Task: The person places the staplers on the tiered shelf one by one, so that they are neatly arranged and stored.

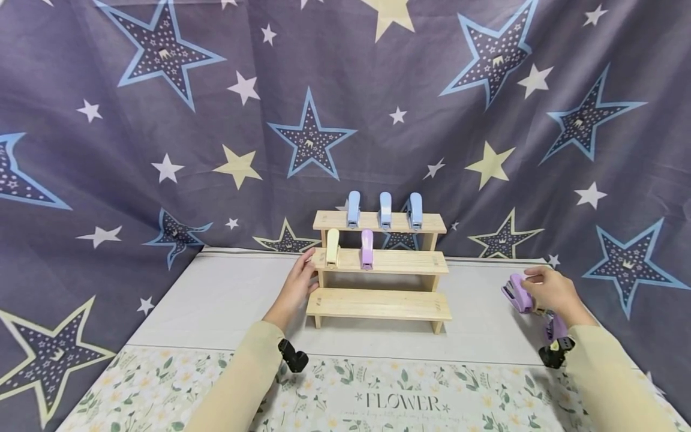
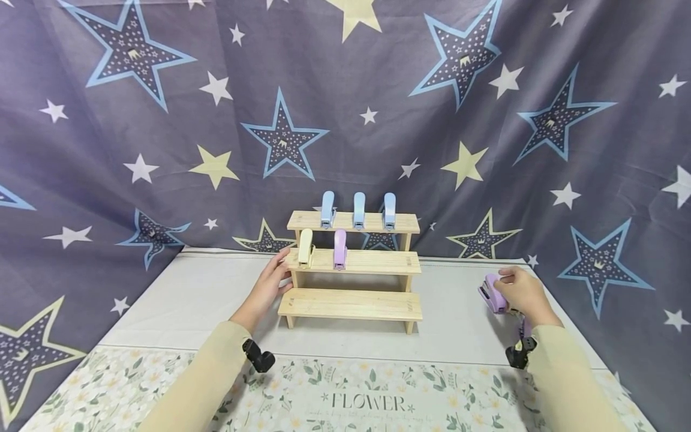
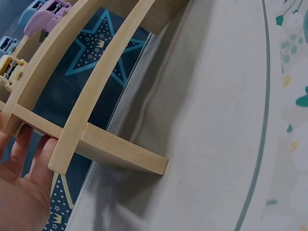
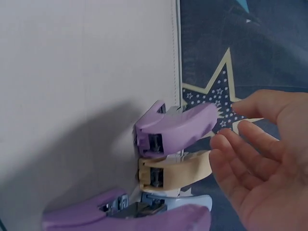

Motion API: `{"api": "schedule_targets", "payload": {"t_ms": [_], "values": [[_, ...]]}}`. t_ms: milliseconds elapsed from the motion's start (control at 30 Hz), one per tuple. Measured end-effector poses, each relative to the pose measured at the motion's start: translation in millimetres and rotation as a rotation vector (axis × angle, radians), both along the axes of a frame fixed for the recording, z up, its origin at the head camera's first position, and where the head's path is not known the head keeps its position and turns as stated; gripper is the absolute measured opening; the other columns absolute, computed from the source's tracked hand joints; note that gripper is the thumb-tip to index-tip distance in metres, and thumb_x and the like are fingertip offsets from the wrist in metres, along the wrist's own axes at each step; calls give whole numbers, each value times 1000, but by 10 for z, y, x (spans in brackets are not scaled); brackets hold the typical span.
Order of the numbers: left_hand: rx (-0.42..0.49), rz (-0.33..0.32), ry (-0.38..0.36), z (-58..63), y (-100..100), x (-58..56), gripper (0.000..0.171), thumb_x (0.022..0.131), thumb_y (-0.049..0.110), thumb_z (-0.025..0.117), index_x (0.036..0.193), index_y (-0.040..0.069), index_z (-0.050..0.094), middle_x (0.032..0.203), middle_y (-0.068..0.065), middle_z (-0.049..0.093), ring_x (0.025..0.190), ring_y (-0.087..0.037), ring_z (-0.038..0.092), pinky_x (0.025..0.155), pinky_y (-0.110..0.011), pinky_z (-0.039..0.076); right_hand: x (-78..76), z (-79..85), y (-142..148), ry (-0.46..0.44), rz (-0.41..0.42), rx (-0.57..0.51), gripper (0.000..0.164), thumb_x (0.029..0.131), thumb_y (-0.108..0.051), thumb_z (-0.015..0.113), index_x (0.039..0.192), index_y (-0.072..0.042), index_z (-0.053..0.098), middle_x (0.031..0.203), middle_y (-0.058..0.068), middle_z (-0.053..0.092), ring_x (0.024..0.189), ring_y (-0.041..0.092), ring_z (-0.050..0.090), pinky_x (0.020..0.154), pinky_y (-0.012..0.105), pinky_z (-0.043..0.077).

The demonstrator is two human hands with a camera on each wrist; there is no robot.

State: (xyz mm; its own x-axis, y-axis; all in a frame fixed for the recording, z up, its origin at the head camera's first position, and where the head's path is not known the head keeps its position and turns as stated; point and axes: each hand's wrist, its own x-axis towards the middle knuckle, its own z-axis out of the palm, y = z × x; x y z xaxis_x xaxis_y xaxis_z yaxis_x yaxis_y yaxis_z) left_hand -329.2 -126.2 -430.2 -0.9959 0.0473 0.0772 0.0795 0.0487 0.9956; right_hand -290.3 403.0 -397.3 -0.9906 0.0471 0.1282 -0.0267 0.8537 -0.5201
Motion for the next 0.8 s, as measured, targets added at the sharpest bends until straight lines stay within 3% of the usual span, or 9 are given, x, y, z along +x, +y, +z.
{"api": "schedule_targets", "payload": {"t_ms": [467,700,800], "values": [[11,-3,2,-14,2,-11,49,110,24,33,158,15,28,151,-22,36,138,-42,39,111,-57,38,-83,-18,106,-121,2,27,55,95,-24,63,130,17,51,117,36,62,109,55,56,87,63,50],[19,-2,-3,-13,16,-12,48,111,24,33,158,17,29,149,-22,38,138,-42,39,111,-56,38,-131,-115,151,-102,48,84,53,91,-21,68,123,19,56,108,33,66,97,45,64,84,57,53],[25,-5,-4,-6,16,-10,48,111,23,33,158,16,29,149,-23,37,138,-42,38,111,-56,38,-134,-117,133,-113,72,93,54,89,-20,69,121,21,56,97,28,69,84,35,67,77,49,56]]}}
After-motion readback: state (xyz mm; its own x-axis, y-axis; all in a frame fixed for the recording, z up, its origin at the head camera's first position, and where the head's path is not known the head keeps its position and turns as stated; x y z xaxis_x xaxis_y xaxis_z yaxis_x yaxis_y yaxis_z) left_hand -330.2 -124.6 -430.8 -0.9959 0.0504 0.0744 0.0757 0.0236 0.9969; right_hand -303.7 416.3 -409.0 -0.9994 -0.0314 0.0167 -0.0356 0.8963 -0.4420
